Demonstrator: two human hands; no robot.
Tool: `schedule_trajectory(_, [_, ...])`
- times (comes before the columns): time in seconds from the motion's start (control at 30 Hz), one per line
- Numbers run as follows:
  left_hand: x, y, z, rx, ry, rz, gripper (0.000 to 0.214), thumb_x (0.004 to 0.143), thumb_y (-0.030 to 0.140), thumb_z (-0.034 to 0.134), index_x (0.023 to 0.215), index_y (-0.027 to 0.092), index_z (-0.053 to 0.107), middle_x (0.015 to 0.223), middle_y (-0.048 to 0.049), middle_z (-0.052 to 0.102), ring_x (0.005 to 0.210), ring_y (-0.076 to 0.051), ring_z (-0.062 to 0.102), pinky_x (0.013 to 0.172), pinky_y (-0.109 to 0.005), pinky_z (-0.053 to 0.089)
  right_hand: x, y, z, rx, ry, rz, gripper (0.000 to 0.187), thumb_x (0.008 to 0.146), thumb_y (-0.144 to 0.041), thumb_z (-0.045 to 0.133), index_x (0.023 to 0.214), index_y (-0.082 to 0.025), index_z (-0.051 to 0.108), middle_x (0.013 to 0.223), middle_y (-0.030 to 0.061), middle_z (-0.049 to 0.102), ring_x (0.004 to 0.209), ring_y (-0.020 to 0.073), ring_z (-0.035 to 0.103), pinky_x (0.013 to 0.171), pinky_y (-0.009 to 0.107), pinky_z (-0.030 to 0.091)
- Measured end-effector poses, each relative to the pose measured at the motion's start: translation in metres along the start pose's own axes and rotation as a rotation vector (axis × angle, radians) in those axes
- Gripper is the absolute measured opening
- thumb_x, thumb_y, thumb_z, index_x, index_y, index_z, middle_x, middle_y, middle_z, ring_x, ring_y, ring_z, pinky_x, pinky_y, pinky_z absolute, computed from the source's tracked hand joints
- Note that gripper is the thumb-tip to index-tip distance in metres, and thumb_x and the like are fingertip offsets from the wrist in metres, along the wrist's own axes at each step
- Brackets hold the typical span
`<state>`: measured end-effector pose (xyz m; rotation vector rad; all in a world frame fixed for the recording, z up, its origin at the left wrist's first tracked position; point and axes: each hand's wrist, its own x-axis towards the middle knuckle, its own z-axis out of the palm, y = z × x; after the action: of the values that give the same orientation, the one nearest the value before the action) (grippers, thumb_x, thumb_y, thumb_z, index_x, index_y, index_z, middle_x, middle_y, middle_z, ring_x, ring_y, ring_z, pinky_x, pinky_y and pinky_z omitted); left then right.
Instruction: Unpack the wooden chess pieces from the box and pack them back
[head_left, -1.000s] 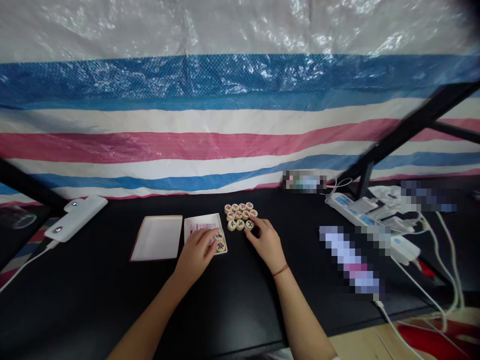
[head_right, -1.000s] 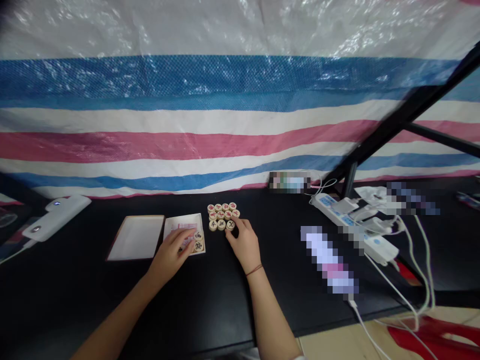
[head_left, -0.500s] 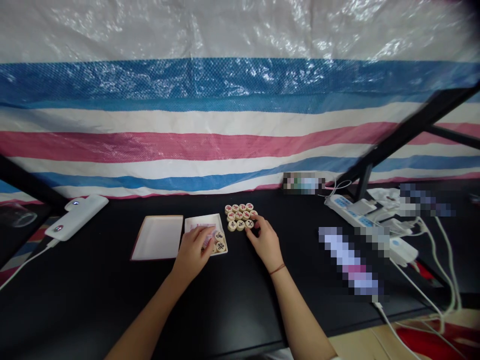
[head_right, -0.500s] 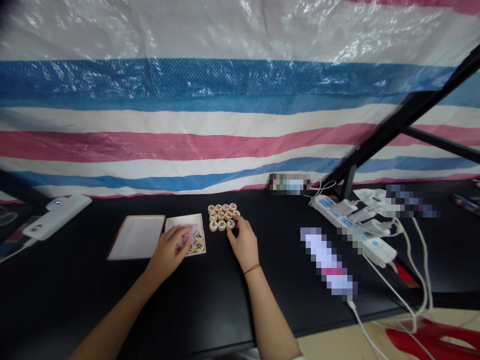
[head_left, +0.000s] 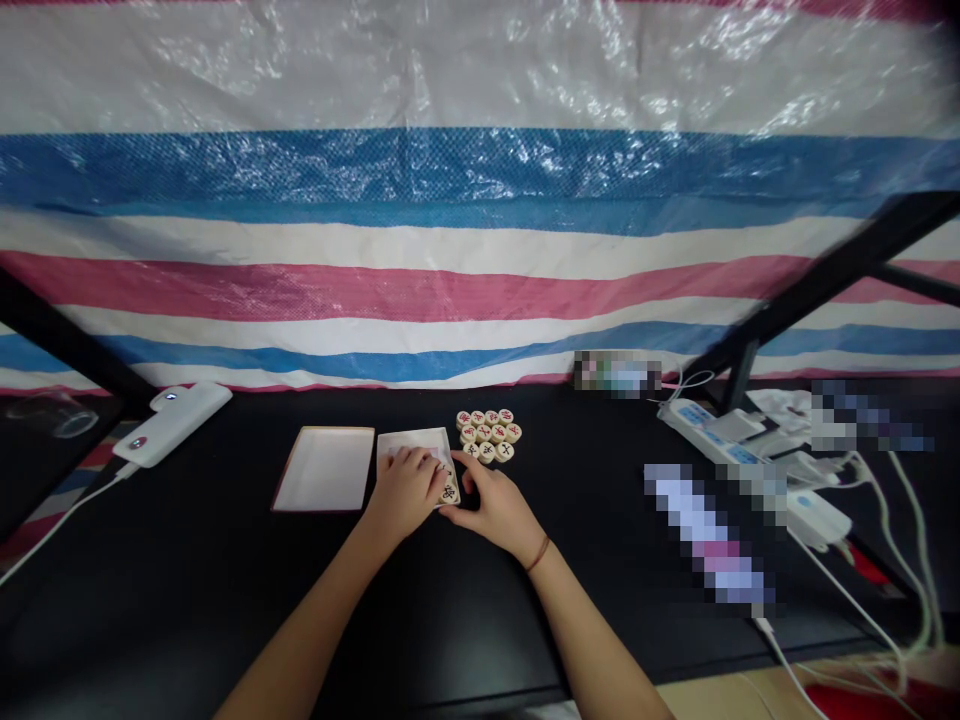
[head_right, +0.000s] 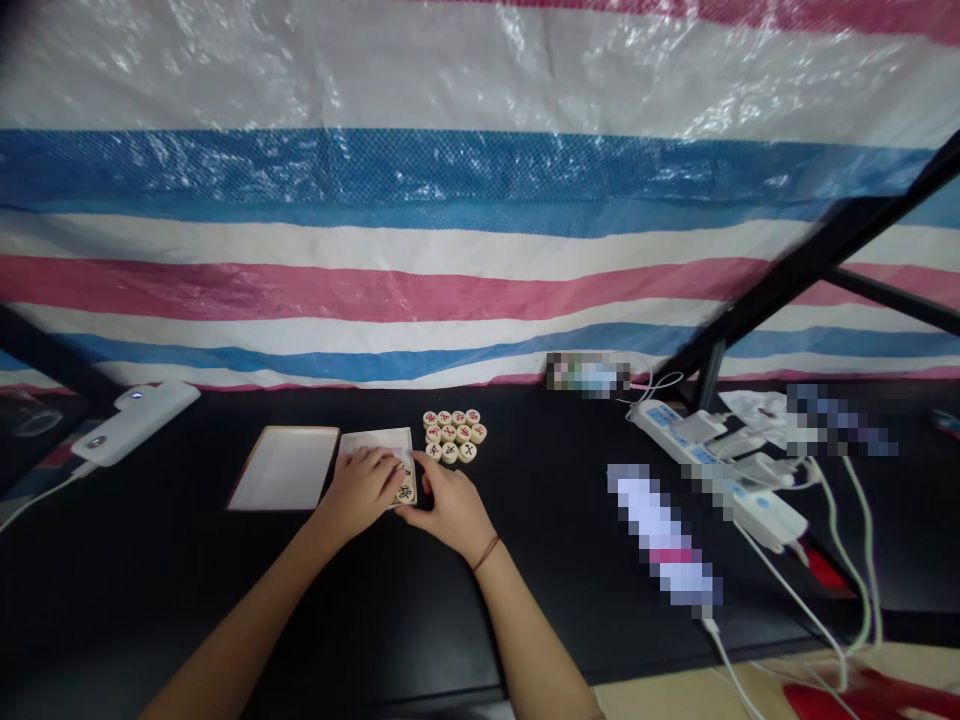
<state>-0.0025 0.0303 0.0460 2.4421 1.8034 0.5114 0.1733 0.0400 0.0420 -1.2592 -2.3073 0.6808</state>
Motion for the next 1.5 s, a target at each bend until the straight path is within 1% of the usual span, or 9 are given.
schedule_trajectory(0.23, [0.002, 0.001, -0.010, -0.203, 0.044, 0.009, 0.012, 0.088, 0.029, 0.053, 0.090, 0.022, 0.061, 0.089, -0.0026, 0.071, 0.088, -0.021, 0.063, 0.084, -0.039, 0.038, -0.001, 0.003, 0.001, 0.186, 0.166, -0.039, 0.065, 0.074, -0.035, 0.072, 0.131, -0.023, 0.043, 0.109, 0.0074, 0.059, 0.090, 0.0190, 0.059, 0.073, 0.030, 0.049])
schedule_trajectory(0.37, [-0.004, 0.000, -0.009, -0.335, 0.175, 0.099, 0.014, 0.088, 0.029, 0.051, 0.093, 0.021, 0.061, 0.089, -0.0035, 0.071, 0.085, -0.020, 0.064, 0.082, -0.037, 0.043, -0.001, -0.005, 0.003, 0.189, 0.263, -0.122, 0.024, 0.081, -0.023, 0.062, 0.105, -0.021, 0.058, 0.094, 0.0036, 0.063, 0.076, 0.0153, 0.058, 0.070, 0.027, 0.048])
schedule_trajectory(0.47, [-0.011, -0.001, -0.009, -0.421, 0.240, 0.111, 0.013, 0.089, 0.028, 0.051, 0.094, 0.021, 0.061, 0.090, -0.0039, 0.071, 0.085, -0.019, 0.065, 0.080, -0.035, 0.049, -0.001, -0.010, -0.001, 0.172, 0.303, -0.143, 0.020, 0.082, -0.021, 0.059, 0.102, -0.020, 0.059, 0.085, 0.0016, 0.063, 0.066, 0.0133, 0.054, 0.067, 0.027, 0.047])
schedule_trajectory(0.7, [-0.016, -0.016, -0.013, -0.512, 0.287, -0.076, 0.018, 0.089, 0.030, 0.050, 0.101, 0.021, 0.061, 0.091, -0.0040, 0.069, 0.084, -0.017, 0.066, 0.078, -0.031, 0.055, -0.004, 0.031, -0.034, 0.047, 0.630, 0.215, 0.024, 0.083, -0.029, 0.052, 0.100, -0.017, 0.063, 0.097, 0.0091, 0.064, 0.061, 0.0133, 0.053, 0.064, 0.029, 0.048])
schedule_trajectory(0.83, [-0.014, -0.021, -0.009, -0.560, 0.295, -0.042, 0.021, 0.091, 0.028, 0.049, 0.102, 0.023, 0.065, 0.099, -0.0049, 0.066, 0.091, -0.017, 0.065, 0.082, -0.031, 0.055, -0.008, 0.060, -0.038, -0.006, 0.589, 0.363, 0.032, 0.080, -0.036, 0.054, 0.102, -0.015, 0.063, 0.088, 0.0072, 0.066, 0.055, 0.0131, 0.053, 0.058, 0.028, 0.046])
schedule_trajectory(0.97, [-0.013, -0.022, -0.001, -0.665, 0.309, -0.092, 0.022, 0.088, 0.028, 0.054, 0.106, 0.023, 0.065, 0.106, -0.0058, 0.062, 0.091, -0.016, 0.065, 0.079, -0.028, 0.057, -0.011, 0.066, -0.034, -0.043, 0.472, 0.331, 0.029, 0.082, -0.038, 0.052, 0.099, -0.017, 0.064, 0.085, 0.0054, 0.066, 0.060, 0.0146, 0.056, 0.060, 0.027, 0.046])
schedule_trajectory(1.17, [-0.015, -0.013, -0.002, -0.551, 0.287, -0.027, 0.024, 0.087, 0.029, 0.057, 0.109, 0.024, 0.063, 0.104, -0.0050, 0.063, 0.089, -0.016, 0.065, 0.084, -0.030, 0.056, -0.005, 0.029, -0.032, 0.089, 0.567, 0.230, 0.026, 0.086, -0.038, 0.052, 0.097, -0.017, 0.063, 0.077, 0.0039, 0.064, 0.058, 0.0137, 0.054, 0.063, 0.028, 0.046])
schedule_trajectory(1.33, [-0.018, 0.000, -0.005, -0.400, 0.283, 0.134, 0.021, 0.089, 0.028, 0.053, 0.107, 0.023, 0.062, 0.095, -0.0057, 0.067, 0.089, -0.018, 0.065, 0.082, -0.031, 0.055, 0.000, -0.017, -0.008, 0.233, 0.343, -0.068, 0.020, 0.080, -0.034, 0.063, 0.095, -0.021, 0.063, 0.073, -0.0002, 0.064, 0.063, 0.0137, 0.057, 0.071, 0.029, 0.047])
schedule_trajectory(1.5, [-0.017, 0.002, -0.004, -0.316, 0.305, 0.190, 0.023, 0.091, 0.027, 0.052, 0.111, 0.022, 0.061, 0.096, -0.0069, 0.069, 0.090, -0.020, 0.065, 0.083, -0.034, 0.054, 0.001, -0.020, -0.004, 0.268, 0.391, -0.035, 0.016, 0.081, -0.029, 0.060, 0.094, -0.021, 0.063, 0.074, 0.0006, 0.064, 0.068, 0.0148, 0.059, 0.071, 0.028, 0.049])
